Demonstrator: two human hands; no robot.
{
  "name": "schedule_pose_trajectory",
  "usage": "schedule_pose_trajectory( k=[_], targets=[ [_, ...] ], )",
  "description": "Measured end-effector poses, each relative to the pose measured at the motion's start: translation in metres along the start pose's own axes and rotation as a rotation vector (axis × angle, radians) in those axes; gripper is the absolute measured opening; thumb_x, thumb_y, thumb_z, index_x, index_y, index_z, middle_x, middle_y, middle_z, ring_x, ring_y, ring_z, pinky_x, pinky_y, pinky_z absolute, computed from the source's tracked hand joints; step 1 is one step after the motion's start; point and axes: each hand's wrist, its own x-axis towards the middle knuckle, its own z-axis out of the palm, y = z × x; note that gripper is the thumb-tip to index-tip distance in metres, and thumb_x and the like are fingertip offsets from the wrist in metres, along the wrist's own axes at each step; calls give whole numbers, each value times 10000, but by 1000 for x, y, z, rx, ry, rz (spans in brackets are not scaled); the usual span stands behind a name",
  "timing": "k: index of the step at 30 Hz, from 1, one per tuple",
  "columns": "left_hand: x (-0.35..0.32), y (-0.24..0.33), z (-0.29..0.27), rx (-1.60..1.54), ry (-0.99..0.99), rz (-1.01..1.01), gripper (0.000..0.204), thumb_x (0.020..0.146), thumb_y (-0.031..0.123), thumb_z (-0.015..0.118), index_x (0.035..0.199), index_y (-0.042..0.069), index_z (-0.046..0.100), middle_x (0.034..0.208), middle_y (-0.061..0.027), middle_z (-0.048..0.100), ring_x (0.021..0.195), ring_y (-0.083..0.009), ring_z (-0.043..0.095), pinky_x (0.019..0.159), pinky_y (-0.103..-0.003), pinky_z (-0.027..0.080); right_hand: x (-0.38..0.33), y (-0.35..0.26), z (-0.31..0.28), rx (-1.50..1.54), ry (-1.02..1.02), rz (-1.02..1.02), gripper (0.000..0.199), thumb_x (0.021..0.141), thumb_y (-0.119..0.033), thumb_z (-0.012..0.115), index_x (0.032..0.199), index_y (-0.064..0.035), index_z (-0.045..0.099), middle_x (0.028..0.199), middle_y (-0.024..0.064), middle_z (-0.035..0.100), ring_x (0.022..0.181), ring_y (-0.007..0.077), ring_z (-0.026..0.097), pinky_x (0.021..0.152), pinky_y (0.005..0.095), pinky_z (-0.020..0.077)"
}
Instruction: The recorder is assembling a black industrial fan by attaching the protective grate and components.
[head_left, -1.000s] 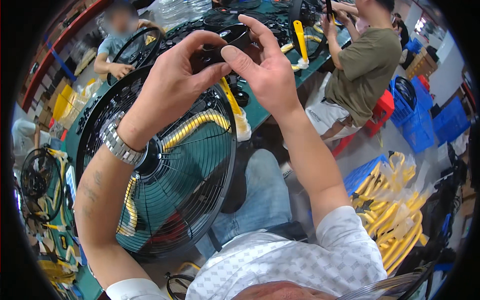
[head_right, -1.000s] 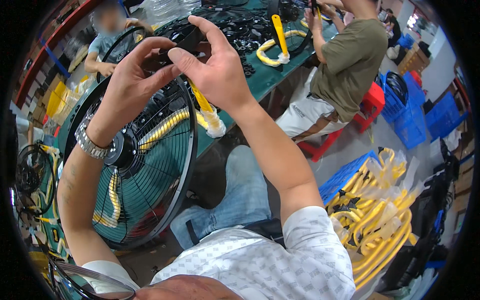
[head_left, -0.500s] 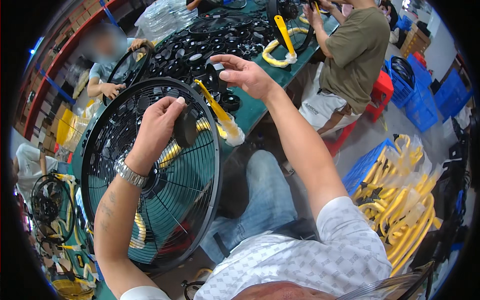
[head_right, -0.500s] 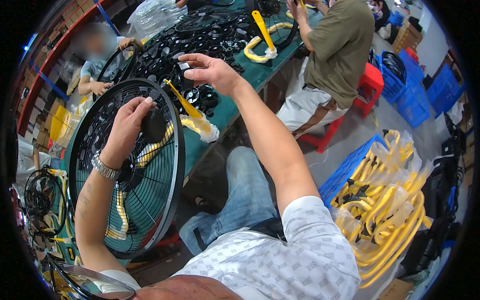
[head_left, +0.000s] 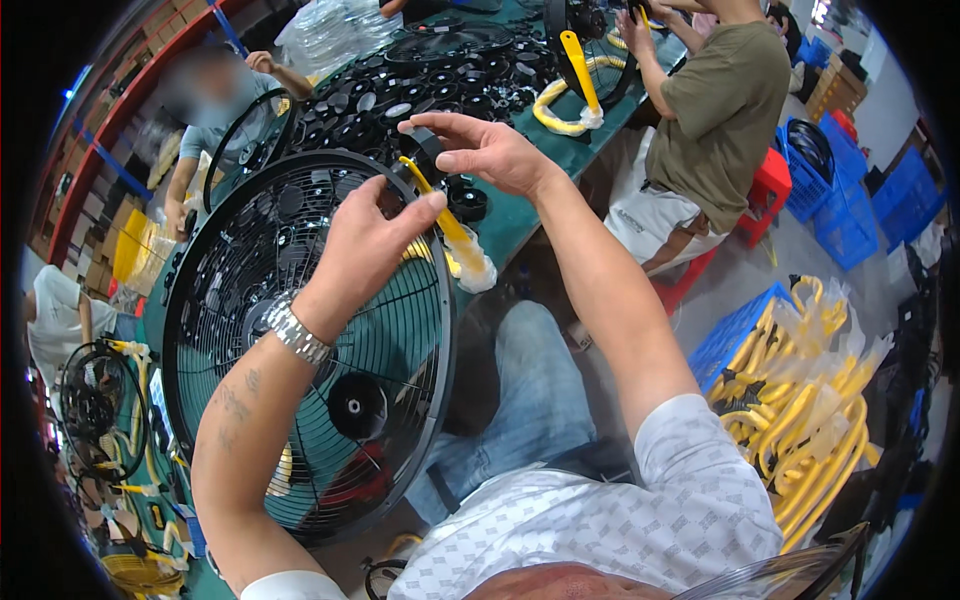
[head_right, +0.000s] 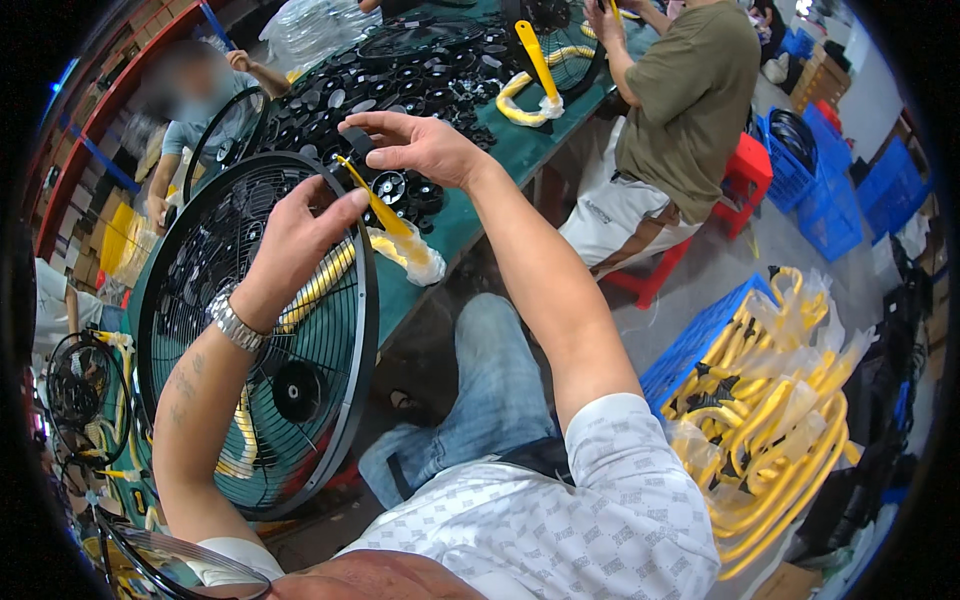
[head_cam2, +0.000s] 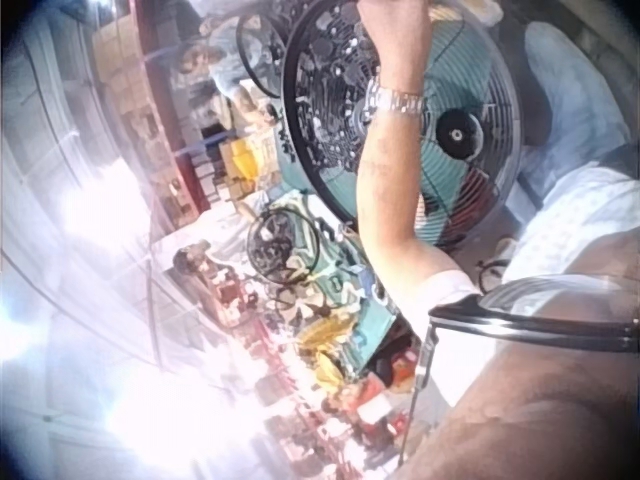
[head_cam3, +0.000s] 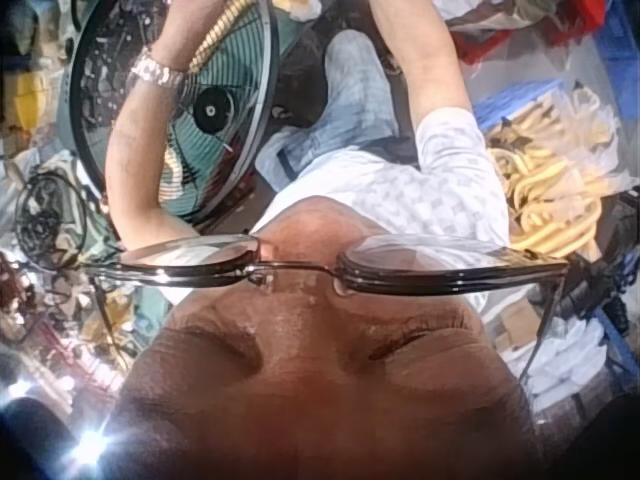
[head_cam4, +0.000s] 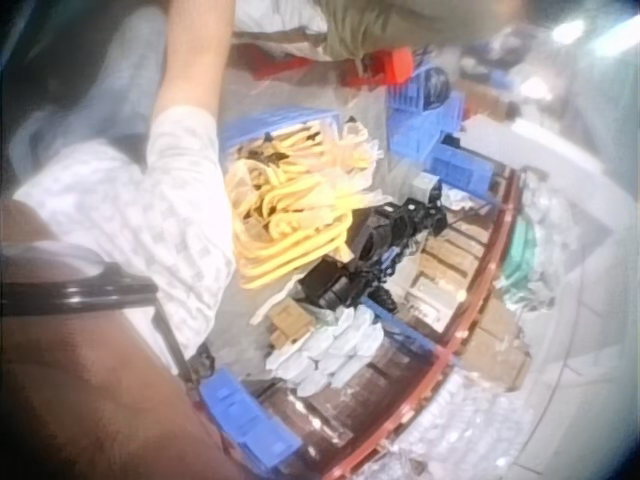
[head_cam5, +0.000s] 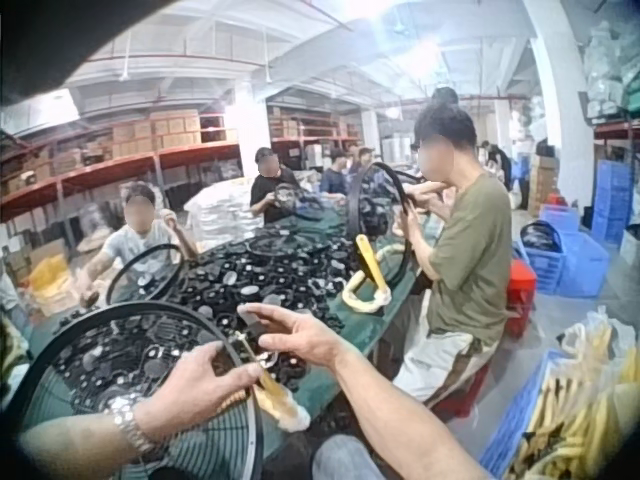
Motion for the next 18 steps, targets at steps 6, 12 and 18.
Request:
schedule_pose_trajectory(
  k=[6,12,18],
  targets=[
    [1,-1,8,-41,-10,12,339,856,245,700,1013,-53,672,711,-29,644,615,-63,541,551,-244,438,5,-16,3,-233,59,73,481,882,-252,725,1326,-101,615,1219,15,637,1019,113,589,907,278,492],
    [-1,4,8,-17,5,22,329,850,206,681,1033,-67,676,672,-12,619,573,-47,494,515,-231,403,28,-36,16,-418,156,392,545,919,-545,618,1104,-39,699,940,53,691,802,131,659,684,295,567],
    [0,6,7,17,-11,44,333,851,196,674,1032,-83,669,662,-7,610,563,-48,486,506,-229,395,29,-37,27,-387,207,293,593,939,-535,593,1181,5,627,1013,63,674,834,131,677,719,287,591]
  ],
)
